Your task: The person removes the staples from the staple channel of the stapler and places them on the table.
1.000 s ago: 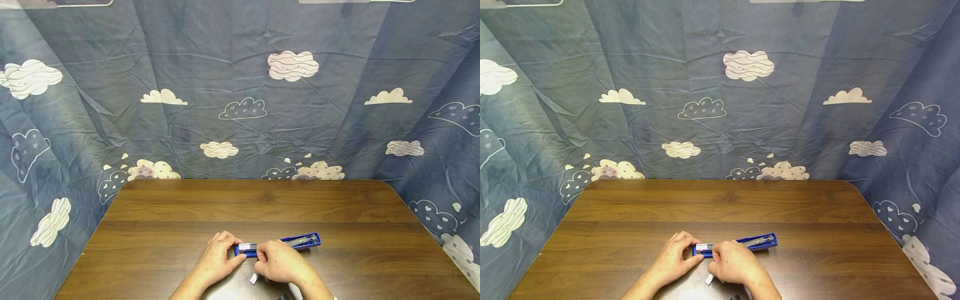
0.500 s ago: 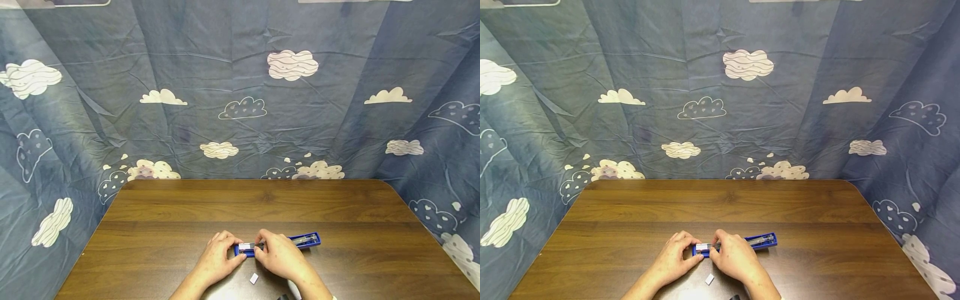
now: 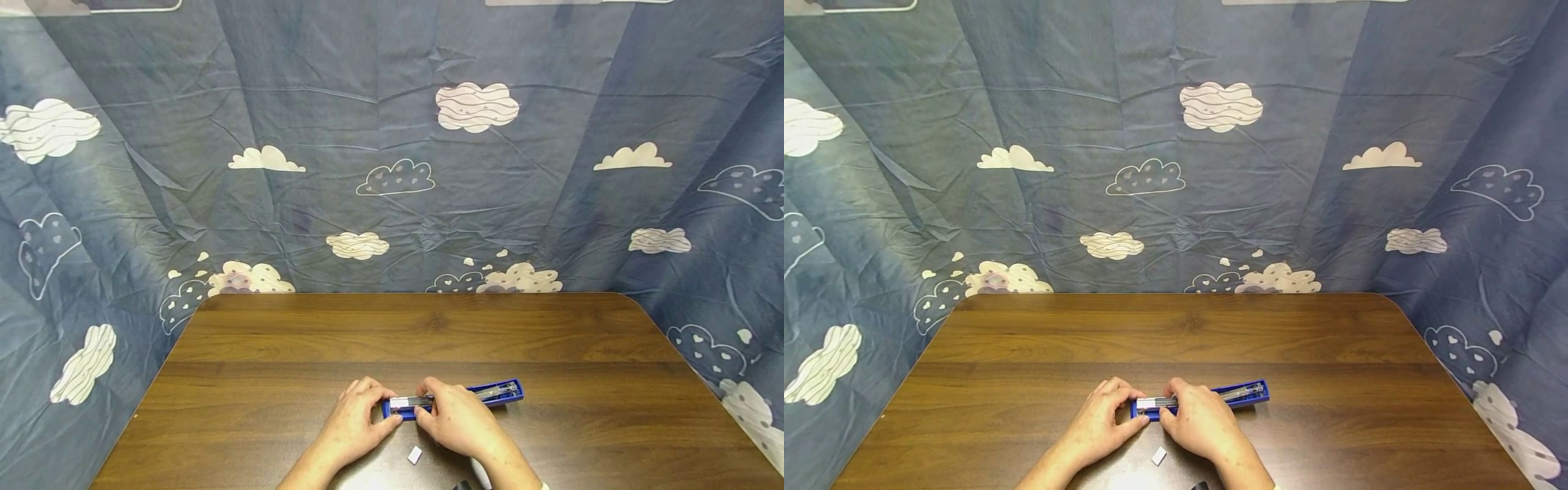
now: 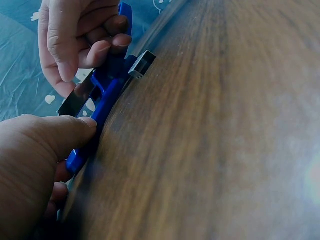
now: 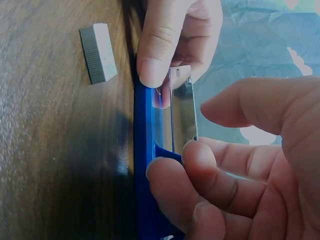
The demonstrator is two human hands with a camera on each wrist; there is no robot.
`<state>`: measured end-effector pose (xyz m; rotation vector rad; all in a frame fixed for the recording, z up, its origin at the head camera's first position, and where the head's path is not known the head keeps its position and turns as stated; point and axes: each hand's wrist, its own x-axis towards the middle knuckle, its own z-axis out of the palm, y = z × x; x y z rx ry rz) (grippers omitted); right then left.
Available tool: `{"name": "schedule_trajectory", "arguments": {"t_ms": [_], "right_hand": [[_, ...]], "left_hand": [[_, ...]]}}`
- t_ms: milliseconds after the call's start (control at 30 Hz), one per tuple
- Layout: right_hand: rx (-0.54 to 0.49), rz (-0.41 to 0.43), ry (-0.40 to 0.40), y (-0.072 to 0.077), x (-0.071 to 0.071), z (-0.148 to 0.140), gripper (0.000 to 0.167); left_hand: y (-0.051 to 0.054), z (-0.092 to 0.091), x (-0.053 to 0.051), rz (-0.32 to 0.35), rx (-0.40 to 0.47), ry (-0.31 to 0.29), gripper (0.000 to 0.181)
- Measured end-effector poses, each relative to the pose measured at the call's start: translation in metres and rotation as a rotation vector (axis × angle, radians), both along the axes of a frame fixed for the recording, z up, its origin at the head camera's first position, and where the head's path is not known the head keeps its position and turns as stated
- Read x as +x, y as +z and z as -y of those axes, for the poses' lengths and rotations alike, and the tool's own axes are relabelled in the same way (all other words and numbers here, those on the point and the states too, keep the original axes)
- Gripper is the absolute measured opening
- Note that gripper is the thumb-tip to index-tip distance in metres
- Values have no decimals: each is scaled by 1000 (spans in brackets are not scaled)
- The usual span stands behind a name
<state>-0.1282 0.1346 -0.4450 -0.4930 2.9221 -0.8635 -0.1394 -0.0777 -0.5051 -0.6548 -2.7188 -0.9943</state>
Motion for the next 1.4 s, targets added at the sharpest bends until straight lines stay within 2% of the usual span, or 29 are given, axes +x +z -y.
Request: {"name": "schedule_trajectory", "arguments": {"t_ms": [367,667,1233,1400], "right_hand": [[-22,-2,-1,1,0,0,18],[-5,-41,30,-2,0,0,9],[-75,49,128,-4,0,1,13],[-80,49,141,-5,0,1,14]], "left_hand": [[-1,0,1,-18,-1,3,26],[-2,0,0,-27,-4,2,27],[-1,1,1,-20,6,6,26],[-1,1,1,-17,5,5,26]]}}
